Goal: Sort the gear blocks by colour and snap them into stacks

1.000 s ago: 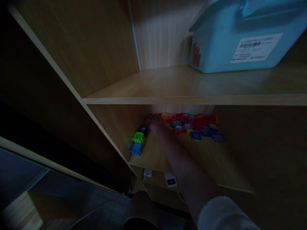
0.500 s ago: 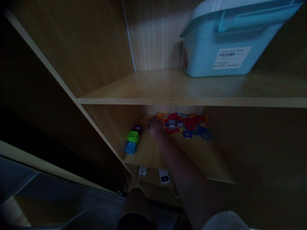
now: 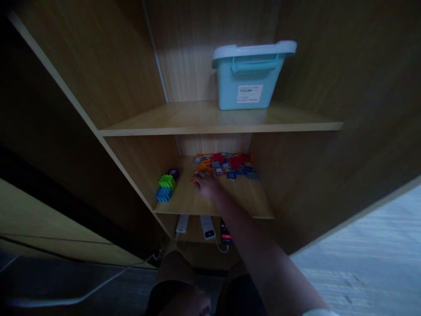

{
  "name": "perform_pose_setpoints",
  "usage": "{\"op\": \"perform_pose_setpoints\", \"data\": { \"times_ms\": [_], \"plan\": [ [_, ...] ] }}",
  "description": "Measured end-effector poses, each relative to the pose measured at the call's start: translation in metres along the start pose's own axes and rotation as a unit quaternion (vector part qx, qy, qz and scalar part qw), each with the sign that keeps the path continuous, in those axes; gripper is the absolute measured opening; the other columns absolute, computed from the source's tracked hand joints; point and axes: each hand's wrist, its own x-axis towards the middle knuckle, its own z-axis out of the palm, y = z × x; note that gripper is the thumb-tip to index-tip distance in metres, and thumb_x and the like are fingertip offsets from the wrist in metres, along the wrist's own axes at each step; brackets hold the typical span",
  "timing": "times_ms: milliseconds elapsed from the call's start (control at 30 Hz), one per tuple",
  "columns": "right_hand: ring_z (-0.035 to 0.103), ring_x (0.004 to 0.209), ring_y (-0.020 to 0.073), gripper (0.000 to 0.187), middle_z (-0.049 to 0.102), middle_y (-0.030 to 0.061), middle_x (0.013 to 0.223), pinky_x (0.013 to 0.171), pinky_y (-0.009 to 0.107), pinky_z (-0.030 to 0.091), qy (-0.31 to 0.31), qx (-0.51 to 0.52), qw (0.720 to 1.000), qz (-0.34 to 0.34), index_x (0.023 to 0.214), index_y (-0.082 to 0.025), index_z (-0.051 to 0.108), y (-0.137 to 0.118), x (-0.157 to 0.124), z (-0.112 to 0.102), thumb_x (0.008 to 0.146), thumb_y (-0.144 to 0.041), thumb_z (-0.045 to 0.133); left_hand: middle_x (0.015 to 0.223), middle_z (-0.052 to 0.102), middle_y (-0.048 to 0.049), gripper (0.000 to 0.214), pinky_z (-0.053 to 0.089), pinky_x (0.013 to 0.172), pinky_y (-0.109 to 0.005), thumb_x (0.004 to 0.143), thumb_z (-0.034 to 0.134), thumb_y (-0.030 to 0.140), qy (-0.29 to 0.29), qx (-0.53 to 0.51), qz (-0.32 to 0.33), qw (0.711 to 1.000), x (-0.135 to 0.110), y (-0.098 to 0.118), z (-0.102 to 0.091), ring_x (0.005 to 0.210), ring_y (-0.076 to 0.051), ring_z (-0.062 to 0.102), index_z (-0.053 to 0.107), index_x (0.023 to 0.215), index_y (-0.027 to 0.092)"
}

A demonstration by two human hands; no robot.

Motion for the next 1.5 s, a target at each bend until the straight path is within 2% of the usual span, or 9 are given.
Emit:
{"op": "perform_pose_setpoints", "data": {
  "times_ms": [67,200,300,400,500,667,900,1200,1500],
  "plan": [
    [0.055,0.141,0.0275,0.036,0.065,0.0060,0.153,0.132,0.056,0.019,0.001,-0.005,1.000,-0.005,0.141,-0.033,0.069,0.006,-0.015,-0.009,0.109,-0.036,0.054,0.127,0.070,-0.0098,0.030,0.062,0.093,-0.042,0.101,0.070,0.042,0.043,0.010,-0.002,0.999,0.005,0.003,-0.007,0.112,-0.024,0.070,0.070,0.125,0.023],
    [0.049,0.149,0.0311,0.047,0.054,0.0087,0.164,0.132,0.057,0.020,0.019,-0.016,1.000,0.010,0.154,-0.032,0.060,0.017,-0.040,-0.025,0.108,-0.037,0.056,0.115,0.073,-0.0067,0.017,0.061,0.089,-0.050,0.100,0.063,0.038,0.144,0.032,-0.003,0.989,0.014,0.010,-0.036,0.111,-0.031,0.069,0.074,0.113,0.040],
    [0.049,0.148,0.0325,0.050,0.057,0.0115,0.160,0.131,0.055,0.022,0.029,-0.015,0.999,0.032,0.153,-0.027,0.060,0.025,-0.053,-0.032,0.106,-0.042,0.060,0.122,0.072,-0.0095,0.027,0.057,0.100,-0.051,0.103,0.054,0.030,0.228,0.044,0.017,0.972,0.027,0.018,-0.074,0.121,-0.030,0.065,0.073,0.120,0.036],
    [0.052,0.144,0.0334,0.053,0.062,0.0152,0.155,0.127,0.052,0.029,0.041,-0.016,0.997,0.056,0.151,-0.020,0.060,0.030,-0.063,-0.037,0.105,-0.046,0.061,0.113,0.073,-0.0108,0.023,0.054,0.105,-0.047,0.103,0.052,0.023,0.408,0.077,0.090,0.906,0.049,0.022,-0.119,0.114,-0.027,0.066,0.072,0.114,0.025],
    [0.056,0.137,0.0337,0.053,0.064,0.0156,0.151,0.122,0.048,0.036,0.049,-0.021,0.996,0.067,0.145,-0.018,0.064,0.034,-0.070,-0.039,0.103,-0.048,0.064,0.120,0.071,-0.0126,0.023,0.053,0.109,-0.046,0.099,0.057,0.019,0.492,0.108,0.074,0.860,0.077,0.016,-0.159,0.119,-0.028,0.063,0.070,0.118,0.020],
    [0.061,0.129,0.0333,0.045,0.069,0.0153,0.142,0.114,0.044,0.044,0.057,-0.031,0.989,0.131,0.139,-0.019,0.067,0.035,-0.071,-0.041,0.101,-0.044,0.063,0.135,0.067,-0.0187,0.040,0.049,0.117,-0.047,0.096,0.069,0.032,0.470,0.156,-0.023,0.868,0.124,-0.009,-0.202,0.127,-0.032,0.063,0.068,0.132,0.014],
    [0.066,0.117,0.0347,0.041,0.073,0.0182,0.129,0.103,0.045,0.048,0.080,-0.068,0.965,0.239,0.135,-0.017,0.069,0.033,-0.071,-0.045,0.098,-0.027,0.054,0.147,0.067,-0.0160,0.047,0.048,0.117,-0.048,0.097,0.067,0.040,0.449,0.169,-0.081,0.874,0.155,-0.032,-0.233,0.133,-0.034,0.063,0.068,0.139,0.018],
    [0.052,0.144,0.0288,0.044,0.058,0.0071,0.160,0.124,0.045,0.036,0.072,-0.010,0.996,0.052,0.143,-0.026,0.068,0.036,-0.069,-0.040,0.102,-0.024,0.053,0.136,0.076,-0.0076,0.044,0.051,0.115,-0.041,0.093,0.073,0.033,0.459,0.108,-0.032,0.881,0.153,-0.047,-0.237,0.127,-0.027,0.069,0.066,0.135,0.023],
    [0.062,0.122,0.0345,0.026,0.073,0.0154,0.133,0.107,0.043,0.047,0.067,-0.047,0.984,0.157,0.114,-0.019,0.075,0.028,-0.070,-0.047,0.098,-0.032,0.060,0.127,0.079,-0.0071,0.039,0.056,0.110,-0.041,0.085,0.081,0.029,0.458,0.039,0.017,0.888,0.154,-0.052,-0.237,0.116,-0.024,0.073,0.070,0.121,0.021]
  ]
}}
